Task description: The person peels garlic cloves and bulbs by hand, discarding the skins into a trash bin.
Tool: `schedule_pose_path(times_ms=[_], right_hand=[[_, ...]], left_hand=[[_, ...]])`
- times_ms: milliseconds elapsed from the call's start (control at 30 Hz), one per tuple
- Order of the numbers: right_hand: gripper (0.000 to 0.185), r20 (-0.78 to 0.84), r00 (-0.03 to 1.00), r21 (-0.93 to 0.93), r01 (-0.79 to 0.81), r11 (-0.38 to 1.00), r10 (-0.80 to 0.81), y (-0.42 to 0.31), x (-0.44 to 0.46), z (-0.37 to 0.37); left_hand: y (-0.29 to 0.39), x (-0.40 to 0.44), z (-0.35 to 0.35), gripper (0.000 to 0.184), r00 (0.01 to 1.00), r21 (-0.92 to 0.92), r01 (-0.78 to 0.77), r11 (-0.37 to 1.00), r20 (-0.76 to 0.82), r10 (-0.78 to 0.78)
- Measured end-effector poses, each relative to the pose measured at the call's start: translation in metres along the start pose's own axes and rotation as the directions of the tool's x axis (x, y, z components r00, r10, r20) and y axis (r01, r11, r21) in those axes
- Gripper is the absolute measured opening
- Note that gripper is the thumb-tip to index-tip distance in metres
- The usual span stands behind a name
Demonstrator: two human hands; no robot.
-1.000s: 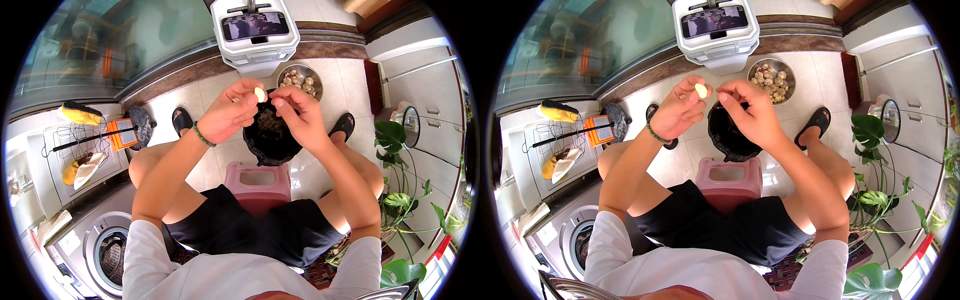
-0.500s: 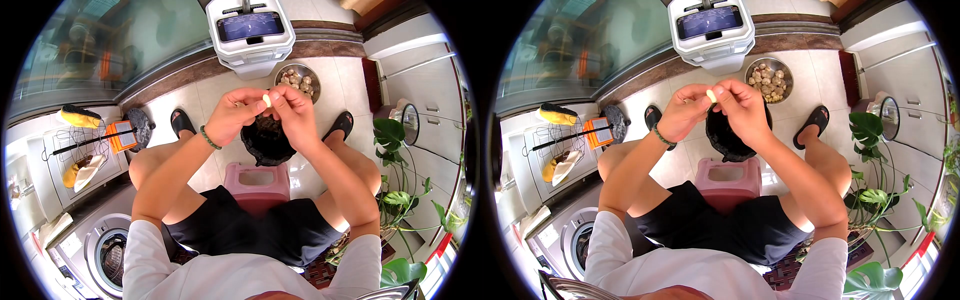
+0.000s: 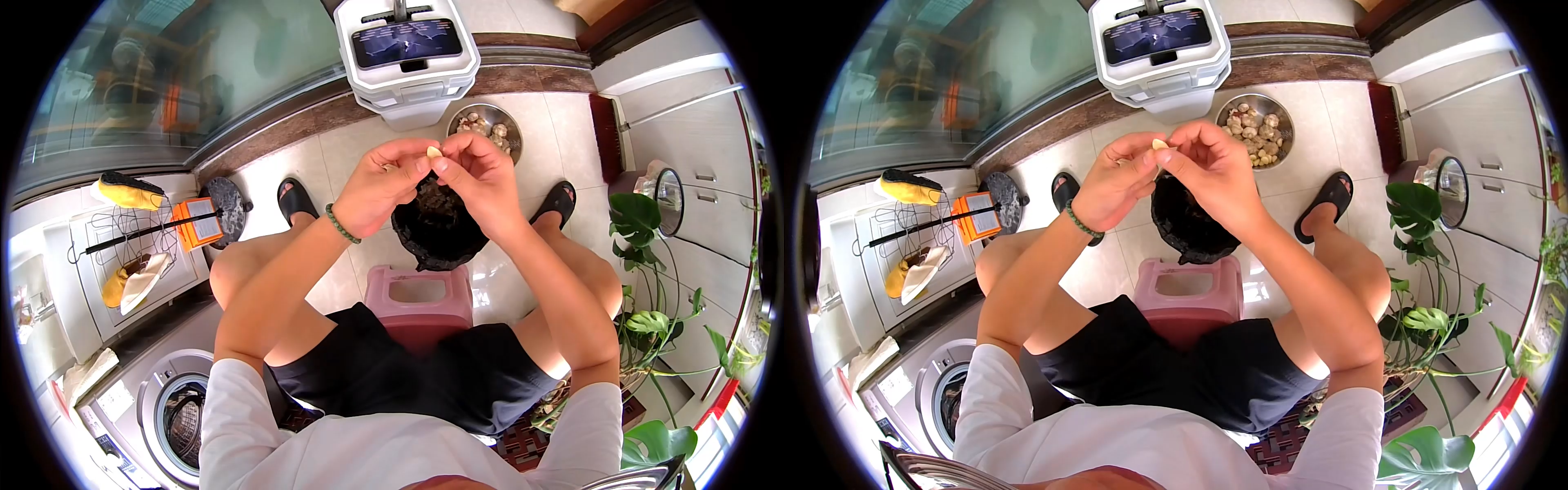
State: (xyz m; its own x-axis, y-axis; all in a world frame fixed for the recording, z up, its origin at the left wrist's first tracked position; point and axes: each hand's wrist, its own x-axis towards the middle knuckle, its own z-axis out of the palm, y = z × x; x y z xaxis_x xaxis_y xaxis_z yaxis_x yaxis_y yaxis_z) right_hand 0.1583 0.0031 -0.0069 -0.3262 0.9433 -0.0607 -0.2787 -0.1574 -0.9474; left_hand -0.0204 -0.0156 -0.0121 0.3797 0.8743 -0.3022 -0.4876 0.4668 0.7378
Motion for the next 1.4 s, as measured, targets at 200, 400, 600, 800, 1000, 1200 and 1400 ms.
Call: schedule_pose_path(times_ms=[200,400,600,800,1000,1200,1400], right_hand=[[0.018,-0.028,0.996,0.013,-0.088,0.996,0.088,0.002,0.002,-0.020],[0.020,-0.062,0.979,0.133,-0.182,0.974,0.192,-0.008,-0.001,-0.010],[0.024,-0.054,0.963,0.226,-0.246,0.943,0.264,-0.008,-0.004,-0.021],[0.030,0.067,0.975,0.307,-0.222,0.925,0.212,-0.004,-0.008,-0.023],[0.037,0.002,0.967,0.129,-0.255,0.958,0.256,-0.013,-0.011,-0.017],[0.022,-0.016,0.981,0.122,-0.192,0.974,0.195,-0.007,-0.010,-0.014],[0.024,-0.071,0.962,0.086,-0.257,0.963,0.263,-0.007,-0.012,-0.021]], left_hand=[[0.004,0.001,0.005,0.028,0.999,0.090,0.012,0.996,-0.038,-0.009],[0.009,-0.001,0.007,0.023,1.000,0.093,-0.014,0.996,-0.008,0.015],[0.012,-0.005,0.003,0.024,0.993,0.121,-0.116,0.986,0.010,0.116],[0.014,-0.006,-0.004,0.028,0.984,0.083,-0.171,0.982,0.060,0.166],[0.012,-0.005,-0.003,0.025,0.975,0.201,-0.216,0.955,0.096,0.200],[0.010,0.001,0.005,0.019,0.991,0.364,-0.104,0.925,-0.040,0.127],[0.005,0.005,0.000,0.018,0.985,0.355,-0.071,0.932,-0.121,0.122]])
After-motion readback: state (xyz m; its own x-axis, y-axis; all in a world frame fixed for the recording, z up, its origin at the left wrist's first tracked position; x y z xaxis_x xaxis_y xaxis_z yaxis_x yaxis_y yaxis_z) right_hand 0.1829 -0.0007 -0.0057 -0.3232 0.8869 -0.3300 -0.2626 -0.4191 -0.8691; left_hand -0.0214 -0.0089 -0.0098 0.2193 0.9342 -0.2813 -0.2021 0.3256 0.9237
